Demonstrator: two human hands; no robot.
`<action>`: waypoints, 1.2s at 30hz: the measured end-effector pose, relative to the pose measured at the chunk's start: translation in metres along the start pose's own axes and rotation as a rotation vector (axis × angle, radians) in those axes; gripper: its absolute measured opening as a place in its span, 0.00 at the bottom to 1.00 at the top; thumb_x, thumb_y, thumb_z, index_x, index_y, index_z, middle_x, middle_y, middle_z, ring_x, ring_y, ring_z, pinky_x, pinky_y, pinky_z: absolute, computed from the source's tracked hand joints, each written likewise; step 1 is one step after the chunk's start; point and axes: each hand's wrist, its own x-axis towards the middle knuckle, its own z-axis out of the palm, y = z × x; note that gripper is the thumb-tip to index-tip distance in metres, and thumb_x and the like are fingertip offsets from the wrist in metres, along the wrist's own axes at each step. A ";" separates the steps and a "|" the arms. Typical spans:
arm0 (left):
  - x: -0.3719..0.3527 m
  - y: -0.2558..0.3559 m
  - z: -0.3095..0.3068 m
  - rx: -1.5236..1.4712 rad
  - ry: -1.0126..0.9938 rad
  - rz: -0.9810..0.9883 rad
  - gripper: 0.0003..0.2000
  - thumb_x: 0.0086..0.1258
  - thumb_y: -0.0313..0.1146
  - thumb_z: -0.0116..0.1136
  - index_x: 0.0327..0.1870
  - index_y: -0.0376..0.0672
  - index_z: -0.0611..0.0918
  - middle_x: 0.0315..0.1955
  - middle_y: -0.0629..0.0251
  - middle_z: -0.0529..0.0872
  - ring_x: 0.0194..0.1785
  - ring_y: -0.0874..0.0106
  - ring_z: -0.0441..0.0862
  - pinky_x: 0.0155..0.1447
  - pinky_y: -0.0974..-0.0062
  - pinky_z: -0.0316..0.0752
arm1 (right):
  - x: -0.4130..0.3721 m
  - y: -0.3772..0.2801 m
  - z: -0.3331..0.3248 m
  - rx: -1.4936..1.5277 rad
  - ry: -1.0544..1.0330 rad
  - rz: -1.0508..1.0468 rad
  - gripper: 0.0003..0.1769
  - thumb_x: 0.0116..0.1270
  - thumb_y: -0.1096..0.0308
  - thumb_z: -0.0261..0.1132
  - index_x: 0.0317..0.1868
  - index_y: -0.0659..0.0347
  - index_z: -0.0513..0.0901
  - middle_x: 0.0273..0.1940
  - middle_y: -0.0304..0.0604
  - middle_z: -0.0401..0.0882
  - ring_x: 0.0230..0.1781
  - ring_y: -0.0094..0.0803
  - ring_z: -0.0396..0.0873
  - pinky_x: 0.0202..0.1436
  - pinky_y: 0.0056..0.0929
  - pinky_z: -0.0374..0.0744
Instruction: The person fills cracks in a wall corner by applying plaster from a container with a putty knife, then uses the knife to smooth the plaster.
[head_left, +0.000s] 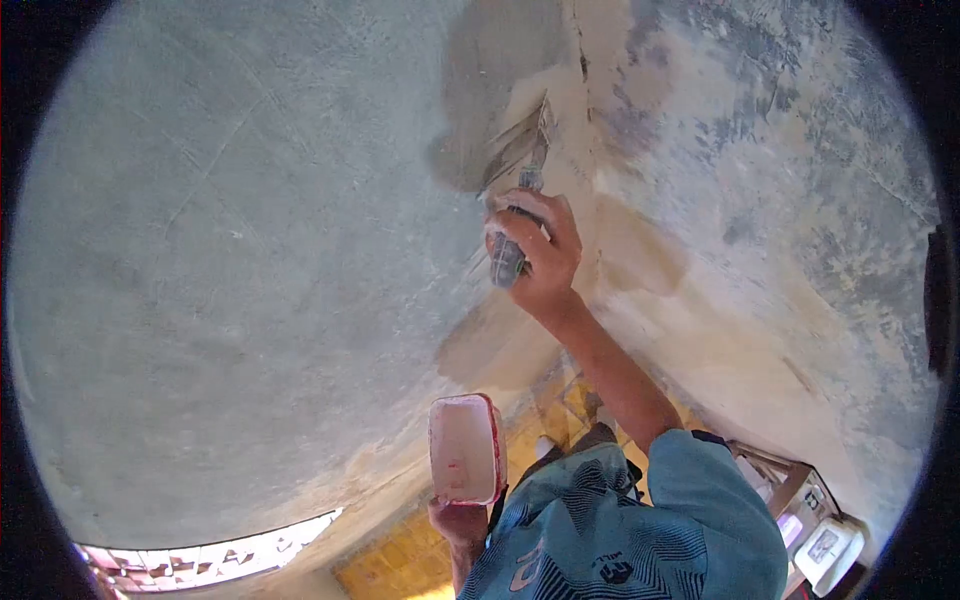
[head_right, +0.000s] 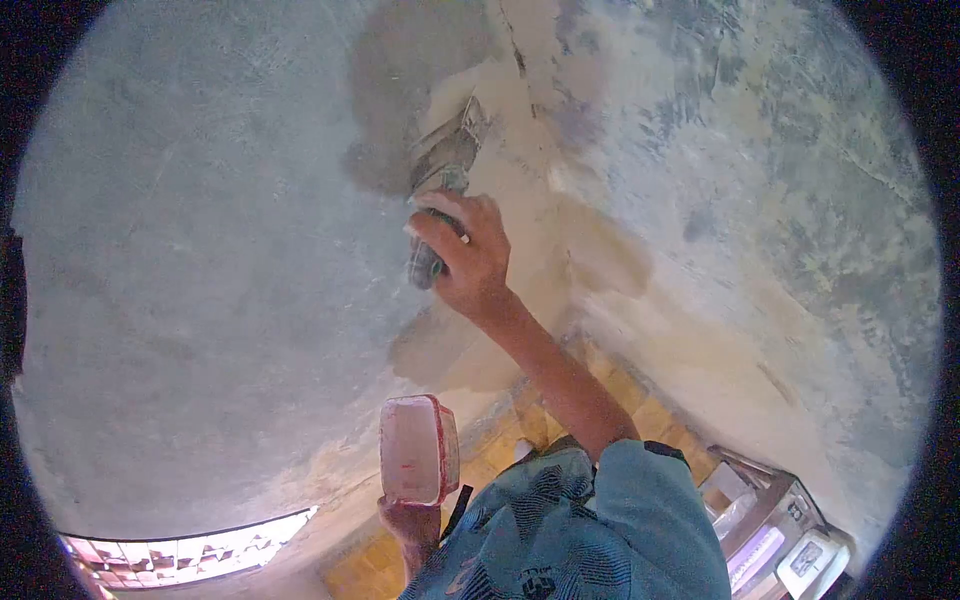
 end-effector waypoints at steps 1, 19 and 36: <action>0.000 0.000 -0.006 -0.006 0.000 0.000 0.30 0.55 0.42 0.57 0.60 0.37 0.76 0.55 0.58 0.81 0.59 0.59 0.77 0.63 0.57 0.71 | -0.002 -0.005 0.000 0.004 -0.020 -0.009 0.19 0.43 0.81 0.71 0.38 0.56 0.84 0.45 0.46 0.82 0.41 0.43 0.80 0.44 0.36 0.78; -0.004 0.003 -0.005 0.478 0.141 0.127 0.26 0.61 0.46 0.54 0.57 0.37 0.77 0.52 0.57 0.81 0.55 0.58 0.79 0.56 0.54 0.77 | -0.010 -0.072 -0.058 0.132 -0.143 -0.067 0.16 0.50 0.72 0.74 0.41 0.50 0.83 0.47 0.48 0.83 0.40 0.37 0.82 0.40 0.38 0.71; -0.005 0.000 -0.002 0.067 -0.042 -0.006 0.26 0.62 0.46 0.52 0.58 0.40 0.77 0.56 0.60 0.79 0.60 0.58 0.76 0.60 0.53 0.74 | 0.000 -0.004 -0.007 -0.032 0.085 0.019 0.19 0.49 0.76 0.70 0.43 0.50 0.83 0.48 0.43 0.82 0.43 0.41 0.80 0.47 0.39 0.73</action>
